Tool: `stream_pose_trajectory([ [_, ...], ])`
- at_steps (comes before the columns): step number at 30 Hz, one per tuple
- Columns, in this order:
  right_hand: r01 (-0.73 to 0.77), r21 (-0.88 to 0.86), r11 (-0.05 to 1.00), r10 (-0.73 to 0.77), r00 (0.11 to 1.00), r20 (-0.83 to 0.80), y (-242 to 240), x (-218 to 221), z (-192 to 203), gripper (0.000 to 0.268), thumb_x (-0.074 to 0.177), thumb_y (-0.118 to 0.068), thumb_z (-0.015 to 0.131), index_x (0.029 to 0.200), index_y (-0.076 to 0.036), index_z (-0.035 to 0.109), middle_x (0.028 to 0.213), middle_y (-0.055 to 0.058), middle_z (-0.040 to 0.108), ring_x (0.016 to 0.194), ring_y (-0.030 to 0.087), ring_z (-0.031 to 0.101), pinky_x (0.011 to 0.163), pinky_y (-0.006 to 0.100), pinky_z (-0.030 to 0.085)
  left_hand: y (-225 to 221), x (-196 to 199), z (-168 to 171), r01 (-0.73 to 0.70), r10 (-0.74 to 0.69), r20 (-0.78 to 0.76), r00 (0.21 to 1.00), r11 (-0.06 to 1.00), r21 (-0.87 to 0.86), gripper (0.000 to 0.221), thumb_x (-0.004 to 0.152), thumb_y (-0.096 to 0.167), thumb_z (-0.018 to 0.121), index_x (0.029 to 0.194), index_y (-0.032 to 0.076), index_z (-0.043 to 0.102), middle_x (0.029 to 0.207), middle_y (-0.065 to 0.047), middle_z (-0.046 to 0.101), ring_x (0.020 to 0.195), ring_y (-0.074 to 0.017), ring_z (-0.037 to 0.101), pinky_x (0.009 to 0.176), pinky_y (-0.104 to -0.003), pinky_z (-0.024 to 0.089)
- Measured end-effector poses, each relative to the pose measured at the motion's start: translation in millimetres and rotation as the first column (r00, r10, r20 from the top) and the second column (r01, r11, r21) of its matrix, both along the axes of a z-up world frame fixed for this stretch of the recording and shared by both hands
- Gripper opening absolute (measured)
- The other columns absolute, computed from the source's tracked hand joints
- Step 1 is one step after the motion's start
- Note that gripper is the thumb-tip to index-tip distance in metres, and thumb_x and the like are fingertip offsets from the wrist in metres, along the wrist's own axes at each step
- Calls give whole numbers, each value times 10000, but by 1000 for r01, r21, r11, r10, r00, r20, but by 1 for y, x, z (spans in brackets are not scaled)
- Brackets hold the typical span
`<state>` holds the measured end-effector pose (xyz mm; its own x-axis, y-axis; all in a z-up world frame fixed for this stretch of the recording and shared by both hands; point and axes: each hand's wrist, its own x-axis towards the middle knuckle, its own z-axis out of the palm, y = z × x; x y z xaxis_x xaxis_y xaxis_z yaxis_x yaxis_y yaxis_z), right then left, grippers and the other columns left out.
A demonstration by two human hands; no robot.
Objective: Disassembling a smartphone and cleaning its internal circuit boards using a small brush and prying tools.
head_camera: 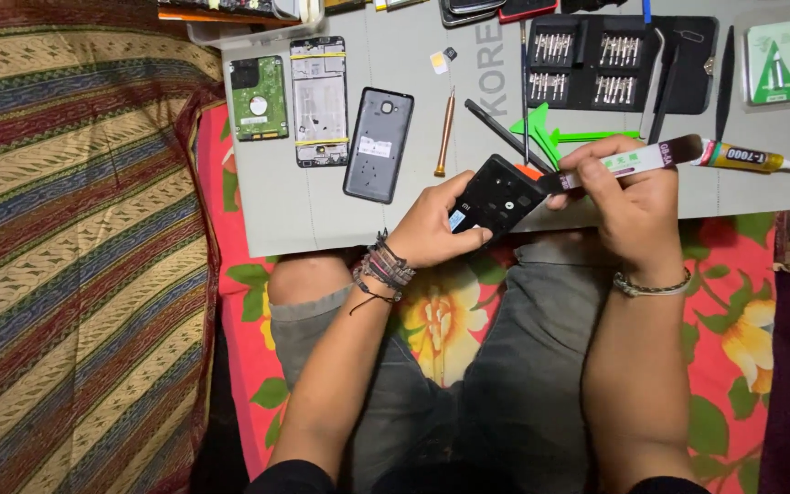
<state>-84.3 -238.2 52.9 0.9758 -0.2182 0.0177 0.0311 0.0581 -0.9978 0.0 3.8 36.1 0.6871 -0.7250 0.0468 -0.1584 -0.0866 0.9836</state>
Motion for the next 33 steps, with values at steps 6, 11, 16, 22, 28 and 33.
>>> stream_pose_trajectory([
  [6,-14,-89,996,34,975,220,5,-13,-12,226,1055,-97,583,1026,119,642,848,254,686,715,258,726,600,353,610,10,-14,23,38,-38,68,997,999,-3,264,765,69,743,992,45,609,751,-144,674,724,-220,654,628,-386,540],
  [11,21,-60,998,-6,968,251,30,-46,4,248,1047,-115,565,1019,120,637,794,223,671,618,232,705,581,340,618,28,-47,61,35,-38,70,997,999,40,245,743,80,744,941,46,604,684,-145,648,646,-243,635,550,-381,516],
  [16,70,-23,997,-56,922,384,58,-67,30,253,1025,-153,568,944,79,628,775,222,646,491,200,646,435,290,549,45,-88,74,-49,49,115,992,999,1,283,724,140,768,926,53,589,675,-192,614,637,-290,638,533,-393,496],
  [22,36,6,999,-35,892,452,78,-76,39,293,1018,-185,576,900,79,618,793,202,645,484,150,598,414,251,523,61,-109,98,-78,78,179,981,997,-7,265,748,152,771,944,55,622,688,-173,627,673,-373,673,546,-409,518],
  [28,39,63,997,-68,821,566,108,-74,40,325,1046,-216,549,872,57,582,745,212,626,485,135,504,425,241,449,82,-126,114,-144,146,179,973,989,-26,236,764,146,759,901,43,597,669,-169,618,650,-344,671,539,-382,500],
  [33,61,141,988,-137,767,626,130,-72,37,333,1057,-251,540,870,24,558,696,199,622,482,122,448,432,227,376,95,-137,107,-192,193,143,971,981,-25,227,779,163,778,870,58,599,638,-126,632,603,-267,662,515,-348,491],
])
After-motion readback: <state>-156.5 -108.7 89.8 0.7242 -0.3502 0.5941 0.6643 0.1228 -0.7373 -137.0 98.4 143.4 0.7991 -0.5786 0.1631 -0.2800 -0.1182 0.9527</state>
